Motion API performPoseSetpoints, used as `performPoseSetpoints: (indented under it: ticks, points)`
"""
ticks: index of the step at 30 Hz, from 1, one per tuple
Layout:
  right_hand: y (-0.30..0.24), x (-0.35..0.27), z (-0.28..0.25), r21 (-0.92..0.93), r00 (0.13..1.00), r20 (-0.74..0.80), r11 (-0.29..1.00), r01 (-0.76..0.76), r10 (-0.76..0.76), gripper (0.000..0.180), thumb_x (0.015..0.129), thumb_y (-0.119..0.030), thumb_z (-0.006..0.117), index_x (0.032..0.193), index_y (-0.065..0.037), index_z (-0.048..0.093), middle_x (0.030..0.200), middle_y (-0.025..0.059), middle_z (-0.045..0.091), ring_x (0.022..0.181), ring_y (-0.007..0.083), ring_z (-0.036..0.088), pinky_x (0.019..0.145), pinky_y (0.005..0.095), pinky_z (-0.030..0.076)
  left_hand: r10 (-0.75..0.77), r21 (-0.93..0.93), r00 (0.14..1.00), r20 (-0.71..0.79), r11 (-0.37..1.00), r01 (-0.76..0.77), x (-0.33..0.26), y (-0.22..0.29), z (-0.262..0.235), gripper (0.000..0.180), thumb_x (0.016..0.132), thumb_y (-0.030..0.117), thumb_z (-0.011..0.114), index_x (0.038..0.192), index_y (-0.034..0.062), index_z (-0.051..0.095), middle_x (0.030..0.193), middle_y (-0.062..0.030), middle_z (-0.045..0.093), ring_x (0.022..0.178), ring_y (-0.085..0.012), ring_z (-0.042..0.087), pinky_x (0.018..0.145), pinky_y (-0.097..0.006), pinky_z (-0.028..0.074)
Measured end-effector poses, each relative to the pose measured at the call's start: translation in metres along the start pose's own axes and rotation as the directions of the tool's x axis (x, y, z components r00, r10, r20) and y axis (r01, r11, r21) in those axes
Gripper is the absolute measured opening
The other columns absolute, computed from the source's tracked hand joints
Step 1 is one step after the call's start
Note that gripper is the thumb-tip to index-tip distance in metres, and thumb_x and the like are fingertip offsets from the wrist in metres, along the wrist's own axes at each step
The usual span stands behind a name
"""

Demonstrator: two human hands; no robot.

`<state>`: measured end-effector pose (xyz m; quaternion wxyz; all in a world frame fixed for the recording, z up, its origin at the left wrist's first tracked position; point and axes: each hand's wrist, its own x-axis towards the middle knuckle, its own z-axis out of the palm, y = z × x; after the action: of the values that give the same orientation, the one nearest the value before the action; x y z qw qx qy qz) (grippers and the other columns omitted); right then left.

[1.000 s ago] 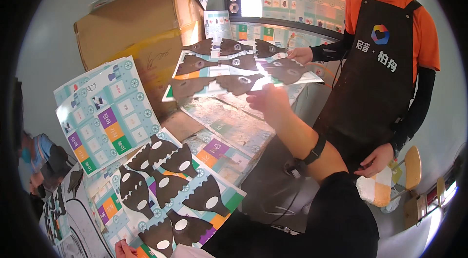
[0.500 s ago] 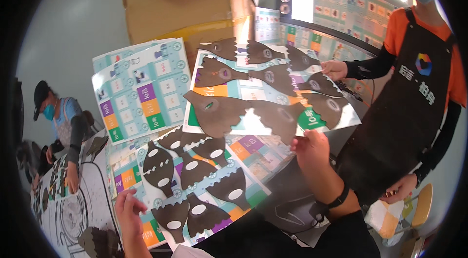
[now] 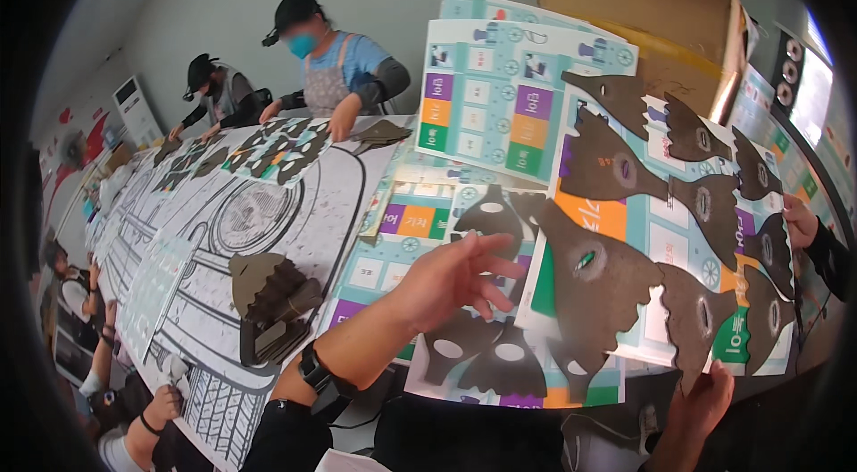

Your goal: Sorting and inspecting brown cardboard or leather pattern pieces on a labeled assembly table in a shoe factory.

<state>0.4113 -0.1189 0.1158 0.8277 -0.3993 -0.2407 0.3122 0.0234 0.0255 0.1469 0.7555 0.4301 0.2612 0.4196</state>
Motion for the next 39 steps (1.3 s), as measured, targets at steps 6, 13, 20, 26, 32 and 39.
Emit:
performPoseSetpoints:
  ticks: [6,13,20,26,32,39]
  points:
    - [0.018,-0.002,-0.005,-0.069,0.974,0.153,0.985,-0.160,0.169,0.008,0.092,-0.012,0.054,0.092,-0.004,0.055,0.092,0.0074,0.060,0.085,0.0180,0.063,0.075,0.0376,0.056,0.002,-0.188,0.996,0.088,0.982,0.015,-0.025,0.006,-0.033,0.066,0.104,0.051,0.040,0.148,0.0022,0.037,0.118,-0.0181,0.066,0.082,-0.0275,0.072,0.064,-0.034,0.057]
    - [0.070,-0.013,0.042,-0.131,0.903,0.384,0.979,-0.155,0.194,0.017,0.088,-0.005,0.050,0.105,-0.005,0.053,0.095,0.0052,0.059,0.079,0.0159,0.059,0.061,0.0317,0.051,0.232,-0.264,0.970,-0.076,0.933,-0.244,-0.091,0.016,-0.064,0.038,0.100,0.025,0.053,0.128,-0.0005,0.058,0.126,-0.0124,0.063,0.114,-0.0235,0.061,0.100,-0.038,0.048]
    - [0.062,-0.059,0.187,-0.125,0.686,0.490,0.822,-0.555,0.538,0.024,0.090,-0.003,0.048,0.113,-0.004,0.055,0.098,0.0070,0.063,0.079,0.0213,0.064,0.053,0.0317,0.050,0.558,-0.425,0.830,0.014,0.754,-0.501,-0.171,0.042,-0.101,0.054,0.097,0.035,0.036,0.127,-0.0052,0.058,0.125,-0.0214,0.064,0.113,-0.0340,0.064,0.098,-0.043,0.051]
    - [0.089,-0.029,0.217,-0.309,0.386,0.731,0.777,-0.548,0.563,0.025,0.091,-0.005,0.049,0.115,0.000,0.057,0.100,0.0145,0.067,0.074,0.0279,0.065,0.059,0.0399,0.053,0.301,-0.114,0.880,-0.366,0.924,-0.364,-0.181,0.074,-0.086,0.057,0.091,0.027,0.054,0.139,-0.0037,0.047,0.134,-0.0201,0.059,0.122,-0.0342,0.059,0.105,-0.046,0.046]
    - [0.097,-0.019,0.259,-0.432,0.340,0.690,0.740,-0.516,0.640,0.023,0.094,-0.007,0.050,0.115,0.001,0.057,0.092,0.0134,0.068,0.071,0.0251,0.067,0.061,0.0381,0.056,0.206,-0.146,0.897,-0.391,0.948,-0.281,-0.179,0.093,-0.119,0.058,0.087,0.021,0.055,0.141,-0.0001,0.047,0.135,-0.0190,0.059,0.123,-0.0343,0.059,0.109,-0.046,0.044]
    - [0.102,-0.005,0.301,-0.668,0.197,0.644,0.669,-0.326,0.739,0.041,0.105,-0.034,0.049,0.121,0.003,0.051,0.094,0.0172,0.063,0.077,0.0225,0.067,0.068,0.0361,0.058,0.407,0.020,0.746,-0.528,0.883,-0.468,-0.202,0.086,-0.157,0.048,0.091,0.010,0.053,0.137,-0.0013,0.049,0.133,-0.0175,0.060,0.120,-0.0320,0.061,0.104,-0.044,0.048]
